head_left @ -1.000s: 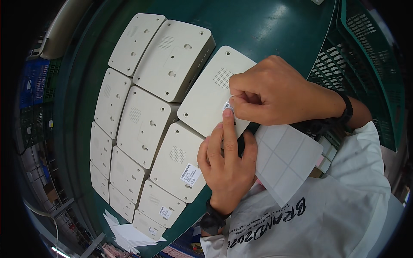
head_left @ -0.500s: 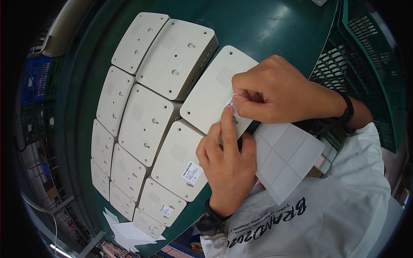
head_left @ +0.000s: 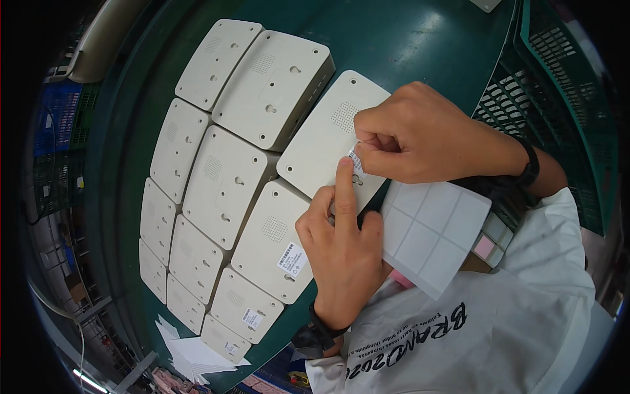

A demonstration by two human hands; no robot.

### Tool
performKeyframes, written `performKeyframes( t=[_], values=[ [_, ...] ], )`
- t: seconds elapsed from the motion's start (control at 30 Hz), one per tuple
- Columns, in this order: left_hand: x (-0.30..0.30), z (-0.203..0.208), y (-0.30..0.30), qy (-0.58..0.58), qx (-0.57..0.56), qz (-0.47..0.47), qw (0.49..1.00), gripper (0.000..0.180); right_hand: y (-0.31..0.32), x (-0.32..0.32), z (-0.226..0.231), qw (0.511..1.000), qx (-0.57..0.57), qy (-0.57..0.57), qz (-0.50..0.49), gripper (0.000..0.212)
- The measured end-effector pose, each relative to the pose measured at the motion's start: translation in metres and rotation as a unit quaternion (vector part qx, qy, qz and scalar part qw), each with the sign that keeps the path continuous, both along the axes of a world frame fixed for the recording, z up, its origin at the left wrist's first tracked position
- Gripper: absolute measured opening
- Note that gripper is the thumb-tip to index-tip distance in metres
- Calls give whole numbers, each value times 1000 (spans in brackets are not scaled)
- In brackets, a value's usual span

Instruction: Applying labels to electronic component housings at a workstation.

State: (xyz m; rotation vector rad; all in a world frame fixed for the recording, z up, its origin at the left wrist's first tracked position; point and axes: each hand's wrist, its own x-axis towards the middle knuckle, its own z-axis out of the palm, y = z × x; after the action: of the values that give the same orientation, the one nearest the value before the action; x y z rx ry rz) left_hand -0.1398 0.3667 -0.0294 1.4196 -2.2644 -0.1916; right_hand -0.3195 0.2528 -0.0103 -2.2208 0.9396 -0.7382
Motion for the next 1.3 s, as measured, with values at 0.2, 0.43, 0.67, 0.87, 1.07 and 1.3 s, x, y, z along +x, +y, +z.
performKeyframes(
  t=[0.2, 0.43, 0.67, 0.87, 1.07, 1.3],
  values=[
    [-3, 0, 1, -12, 4, 4, 1000, 17, -6, 1, 5, 998, 0, 68, -6, 30],
    [2, -7, 2, 59, -17, -10, 998, 19, -8, 2, 6, 997, -4, 80, 2, 30],
    [1, -6, 2, 68, -16, -4, 998, 22, -9, 2, 8, 997, 13, 78, 14, 29],
    [2, -10, 3, 84, -30, -3, 996, 24, -8, 2, 8, 997, 18, 79, 11, 30],
    [3, -16, 4, 96, -70, -8, 993, 22, -8, 1, 12, 992, 6, 125, -2, 34],
    [7, -18, 6, 53, -96, -24, 994, 17, -9, 1, 12, 989, 3, 146, -3, 38]
  ],
)
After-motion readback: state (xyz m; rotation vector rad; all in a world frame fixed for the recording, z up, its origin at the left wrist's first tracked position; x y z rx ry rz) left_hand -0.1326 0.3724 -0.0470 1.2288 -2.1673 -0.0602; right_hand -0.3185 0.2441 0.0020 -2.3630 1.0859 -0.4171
